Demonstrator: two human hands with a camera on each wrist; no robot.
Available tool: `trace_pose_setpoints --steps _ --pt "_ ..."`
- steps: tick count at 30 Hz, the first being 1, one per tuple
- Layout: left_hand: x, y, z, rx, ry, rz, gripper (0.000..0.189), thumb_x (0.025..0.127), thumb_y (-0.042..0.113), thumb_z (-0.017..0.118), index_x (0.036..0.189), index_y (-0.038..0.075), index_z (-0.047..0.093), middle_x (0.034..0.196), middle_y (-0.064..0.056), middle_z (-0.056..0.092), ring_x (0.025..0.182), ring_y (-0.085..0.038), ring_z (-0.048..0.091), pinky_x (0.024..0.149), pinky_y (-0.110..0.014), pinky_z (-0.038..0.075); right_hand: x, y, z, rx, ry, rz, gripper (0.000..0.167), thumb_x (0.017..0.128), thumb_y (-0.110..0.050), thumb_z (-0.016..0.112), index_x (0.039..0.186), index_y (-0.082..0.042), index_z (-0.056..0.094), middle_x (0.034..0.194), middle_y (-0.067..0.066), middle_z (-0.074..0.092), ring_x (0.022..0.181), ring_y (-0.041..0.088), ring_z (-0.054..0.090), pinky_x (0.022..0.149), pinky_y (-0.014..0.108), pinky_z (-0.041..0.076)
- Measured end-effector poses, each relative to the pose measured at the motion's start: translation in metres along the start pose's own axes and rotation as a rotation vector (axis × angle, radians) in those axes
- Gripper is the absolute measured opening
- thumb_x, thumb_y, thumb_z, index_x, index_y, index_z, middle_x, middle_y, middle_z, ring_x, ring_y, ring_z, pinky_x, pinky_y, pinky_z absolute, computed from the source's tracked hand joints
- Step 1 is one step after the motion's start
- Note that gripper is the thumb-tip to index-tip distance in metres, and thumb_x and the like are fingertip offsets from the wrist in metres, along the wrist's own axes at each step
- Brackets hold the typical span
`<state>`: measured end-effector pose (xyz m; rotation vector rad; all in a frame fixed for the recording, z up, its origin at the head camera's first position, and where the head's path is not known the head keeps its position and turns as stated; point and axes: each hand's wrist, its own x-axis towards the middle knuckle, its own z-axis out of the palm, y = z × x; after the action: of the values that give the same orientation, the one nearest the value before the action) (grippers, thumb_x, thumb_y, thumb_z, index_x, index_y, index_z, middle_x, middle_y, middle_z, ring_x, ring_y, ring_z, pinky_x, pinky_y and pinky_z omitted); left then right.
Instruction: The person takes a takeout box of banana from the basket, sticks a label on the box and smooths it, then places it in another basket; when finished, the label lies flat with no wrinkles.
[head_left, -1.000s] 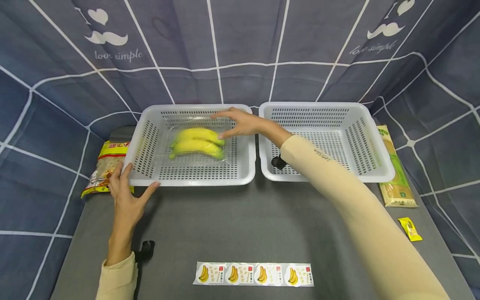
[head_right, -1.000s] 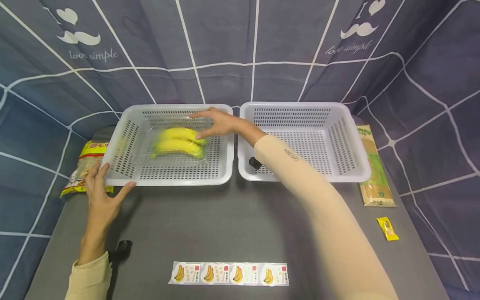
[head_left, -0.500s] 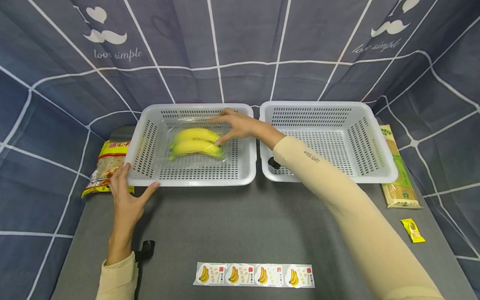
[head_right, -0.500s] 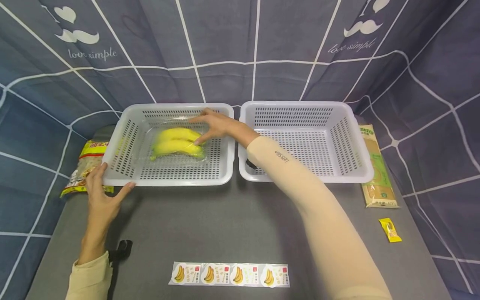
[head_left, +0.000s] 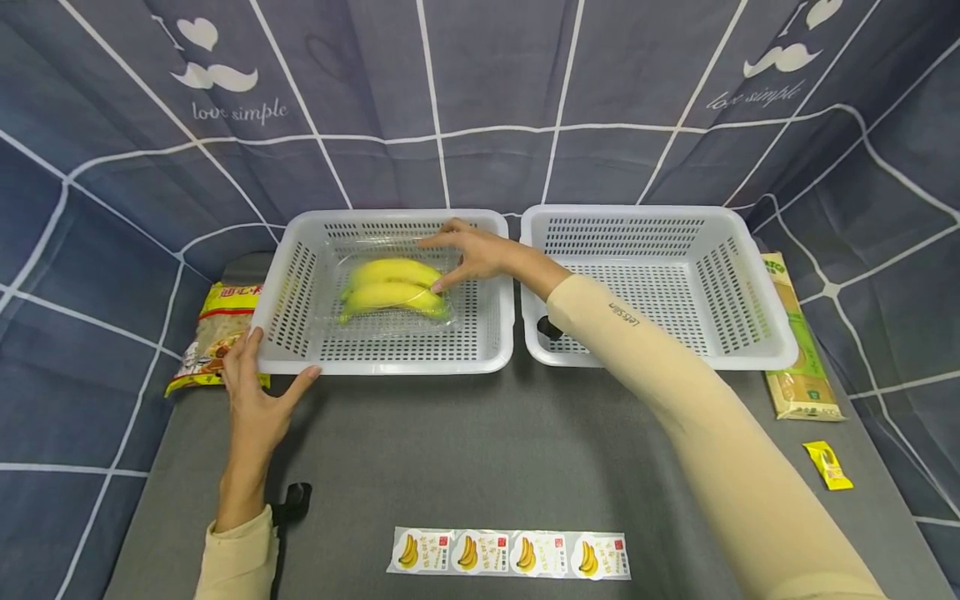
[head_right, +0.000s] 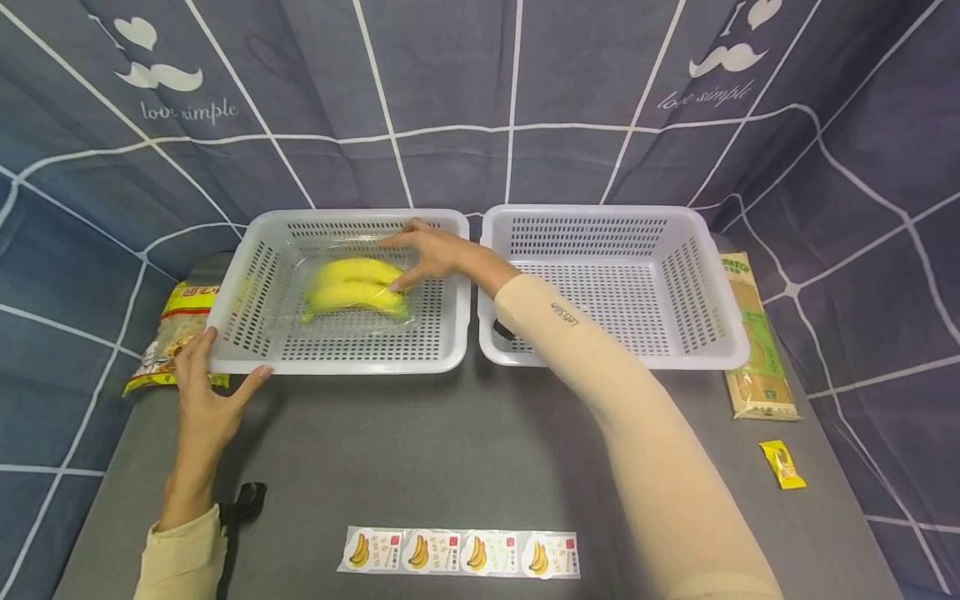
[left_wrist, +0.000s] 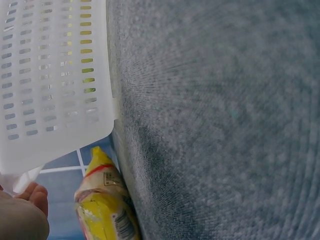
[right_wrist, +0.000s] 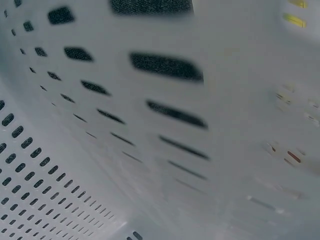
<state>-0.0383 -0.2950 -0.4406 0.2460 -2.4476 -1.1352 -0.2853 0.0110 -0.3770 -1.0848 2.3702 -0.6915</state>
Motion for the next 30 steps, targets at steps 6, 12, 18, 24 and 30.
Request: trace_pose_setpoints --steps 6,12,18,24,30 --pt "0.0003 0.0 0.0013 0.001 -0.005 -0.011 0.094 0.075 0.006 0.083 0.154 0.017 0.032 0.152 -0.021 0.024 0.14 -0.037 0.018 0.11 -0.063 0.019 0.0008 0.0014 0.0 -0.004 0.004 -0.006 0.083 0.08 -0.049 0.078 0.15 -0.027 0.04 0.15 0.01 0.031 0.111 0.02 0.053 0.097 0.035 0.047" --pt "-0.0007 -0.0024 0.0025 -0.01 0.001 -0.003 0.094 0.075 0.005 0.082 0.154 0.016 0.033 0.152 -0.022 0.024 0.14 -0.038 0.019 0.111 -0.063 0.019 0.0007 0.0007 -0.0001 0.158 -0.022 0.061 0.084 0.081 -0.037 0.081 0.152 -0.029 0.037 0.154 0.012 0.019 0.126 0.025 0.044 0.101 0.038 0.047" --pt "0.0 -0.0033 0.0023 -0.018 0.018 -0.001 0.094 0.074 0.007 0.084 0.153 0.017 0.034 0.153 -0.021 0.024 0.14 -0.038 0.019 0.112 -0.061 0.02 -0.0015 -0.0005 -0.001 0.452 0.005 0.112 0.083 0.081 -0.013 0.081 0.151 -0.026 0.038 0.152 0.014 0.012 0.098 0.029 0.063 0.084 0.034 0.058" --pt "-0.0002 -0.0009 0.0023 -0.01 0.011 -0.005 0.093 0.075 0.008 0.083 0.153 0.018 0.034 0.152 -0.02 0.026 0.139 -0.037 0.021 0.111 -0.062 0.02 -0.0023 -0.0004 -0.0011 0.571 -0.002 0.135 0.083 0.083 -0.003 0.075 0.152 -0.029 0.036 0.153 0.016 0.012 0.078 0.023 0.064 0.076 0.033 0.059" --pt "-0.0007 0.0006 0.002 -0.003 0.012 0.007 0.092 0.075 0.006 0.082 0.153 0.017 0.034 0.152 -0.02 0.026 0.14 -0.038 0.02 0.111 -0.063 0.019 -0.0013 0.0004 0.0007 0.693 -0.021 0.119 0.078 0.087 0.005 0.067 0.152 -0.026 0.036 0.156 0.012 0.026 0.07 0.015 0.056 0.069 0.027 0.055"
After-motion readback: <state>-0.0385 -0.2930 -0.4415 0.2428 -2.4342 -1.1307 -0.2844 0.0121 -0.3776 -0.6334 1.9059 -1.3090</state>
